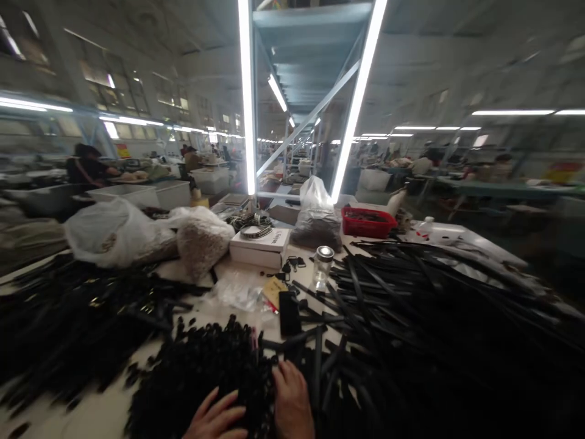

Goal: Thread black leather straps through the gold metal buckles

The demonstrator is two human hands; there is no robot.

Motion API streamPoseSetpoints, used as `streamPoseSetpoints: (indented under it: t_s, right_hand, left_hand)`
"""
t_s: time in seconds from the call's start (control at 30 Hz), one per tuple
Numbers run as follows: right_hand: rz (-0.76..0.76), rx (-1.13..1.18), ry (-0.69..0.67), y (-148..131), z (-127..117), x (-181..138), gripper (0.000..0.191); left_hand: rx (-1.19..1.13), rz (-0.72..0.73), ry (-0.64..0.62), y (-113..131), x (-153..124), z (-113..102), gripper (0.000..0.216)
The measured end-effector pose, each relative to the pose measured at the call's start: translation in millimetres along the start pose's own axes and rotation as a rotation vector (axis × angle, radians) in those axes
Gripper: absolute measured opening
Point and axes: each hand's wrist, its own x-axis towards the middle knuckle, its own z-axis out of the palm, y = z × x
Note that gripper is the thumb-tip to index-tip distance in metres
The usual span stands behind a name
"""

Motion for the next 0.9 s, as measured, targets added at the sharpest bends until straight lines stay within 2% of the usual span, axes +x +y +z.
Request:
streamPoseSetpoints:
  t_s: [0.1,0.17,0.4,0.5,0.7,0.8,0.9]
  right_hand:
    - [0.028,-0.029,-0.113,0.6,5.1,-0.7,0.051]
    - [0.008,-0.065,-0.164,3.0,4.4,0.5,0.053]
    - [-0.089,-0.227,-0.186,5.5,0.8,1.3,0.055]
    - [-0.131,-0.287,-0.204,0.2,-2.8,6.0,0.050]
    - [-0.195,-0.380,-0.251,-17.1,-24.5,17.1,0.043]
    - [-0.186,-0.412,-0.231,-28.4,-38.6,7.8,0.044]
    - [-0.150,-0.441,-0.173,-40.8,-47.2,-13.9,0.048]
  left_hand:
    - [0.083,0.075,0.008,15.6,-33.4,0.6,0.036]
    - [0.114,0.059,0.042,23.5,-47.0,-3.5,0.040]
    - [0.153,-0.325,0.175,43.1,-93.4,-32.7,0.047]
    - [0.173,-0.306,0.230,49.2,-122.3,-36.1,0.045]
    - [0.214,-0.315,0.329,55.3,-182.6,-24.6,0.038]
    - [0.198,-0.261,0.320,54.3,-204.9,-20.4,0.038]
    - [0.160,-0.252,0.305,55.6,-214.7,-20.0,0.055]
